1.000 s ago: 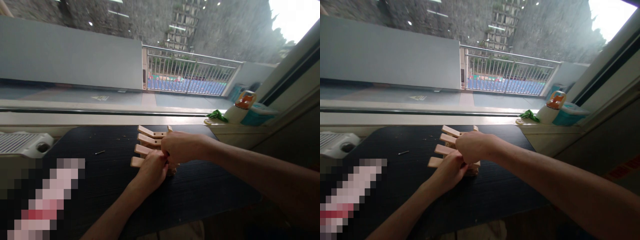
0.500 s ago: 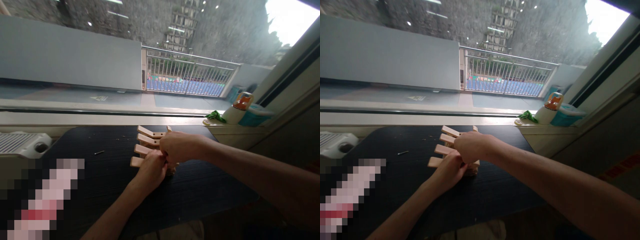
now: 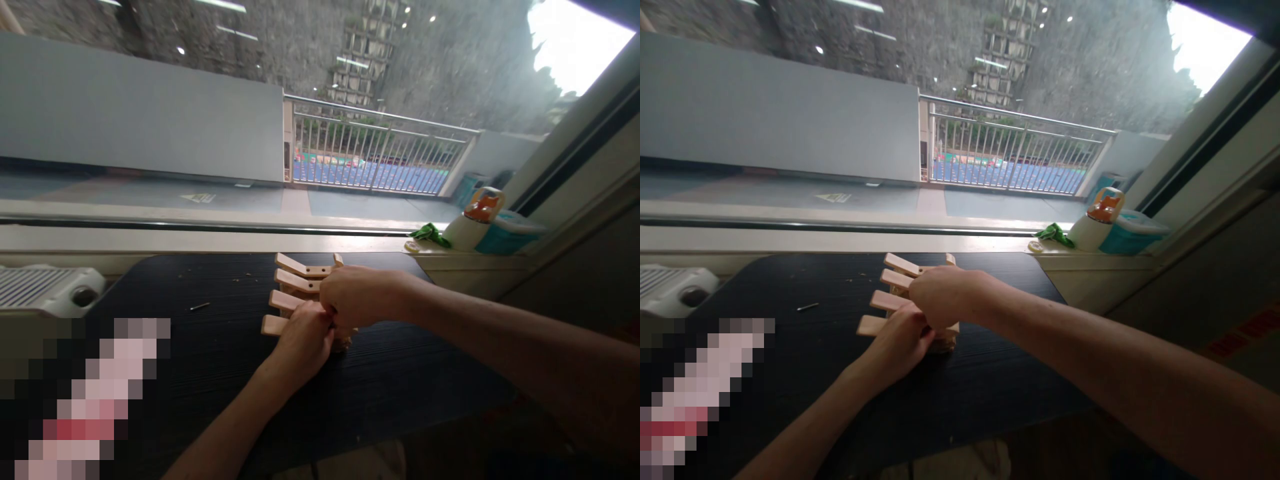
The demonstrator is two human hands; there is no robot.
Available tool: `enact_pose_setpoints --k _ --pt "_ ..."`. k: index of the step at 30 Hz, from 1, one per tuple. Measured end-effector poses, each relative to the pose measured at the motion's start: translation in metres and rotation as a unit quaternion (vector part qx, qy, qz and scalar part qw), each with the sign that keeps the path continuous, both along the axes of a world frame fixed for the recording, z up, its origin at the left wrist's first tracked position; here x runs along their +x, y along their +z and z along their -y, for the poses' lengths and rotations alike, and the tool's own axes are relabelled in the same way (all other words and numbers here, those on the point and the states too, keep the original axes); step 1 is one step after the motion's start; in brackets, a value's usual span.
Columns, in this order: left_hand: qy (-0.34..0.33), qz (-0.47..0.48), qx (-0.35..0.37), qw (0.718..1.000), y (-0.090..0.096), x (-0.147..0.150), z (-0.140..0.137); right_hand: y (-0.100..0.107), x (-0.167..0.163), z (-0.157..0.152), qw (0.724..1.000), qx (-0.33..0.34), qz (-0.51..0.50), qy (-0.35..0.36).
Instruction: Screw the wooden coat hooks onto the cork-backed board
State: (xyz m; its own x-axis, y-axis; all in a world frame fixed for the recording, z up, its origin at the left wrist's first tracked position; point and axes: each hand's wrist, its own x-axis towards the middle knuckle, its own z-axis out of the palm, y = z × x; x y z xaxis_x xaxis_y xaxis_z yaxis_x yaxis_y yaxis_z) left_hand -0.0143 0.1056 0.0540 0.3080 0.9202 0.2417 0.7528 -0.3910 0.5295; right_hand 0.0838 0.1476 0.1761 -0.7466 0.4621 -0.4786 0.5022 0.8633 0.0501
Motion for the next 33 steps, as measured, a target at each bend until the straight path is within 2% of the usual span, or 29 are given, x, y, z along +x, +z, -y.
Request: enact_pose_setpoints --k 8,19,26,29,33 --pt "-0.003 0.008 0.009 1.000 0.000 0.000 0.000 -0.002 -0.001 0.001 0.999 0.032 -0.001 -0.006" --pt "-0.006 0.000 0.009 1.000 -0.001 0.000 0.000 0.000 0.000 0.008 0.998 0.029 0.008 -0.054" --pt "-0.031 0.021 -0.042 0.998 0.005 -0.003 -0.002 0.005 0.010 0.008 0.998 0.024 -0.017 -0.063" --pt "-0.041 -0.007 -0.029 0.999 0.009 -0.004 0.000 0.006 0.012 0.010 0.998 0.033 -0.008 -0.057" --pt "-0.022 -0.093 -0.007 0.995 0.017 -0.008 0.003 0.007 0.011 0.013 0.998 0.050 -0.016 -0.041"
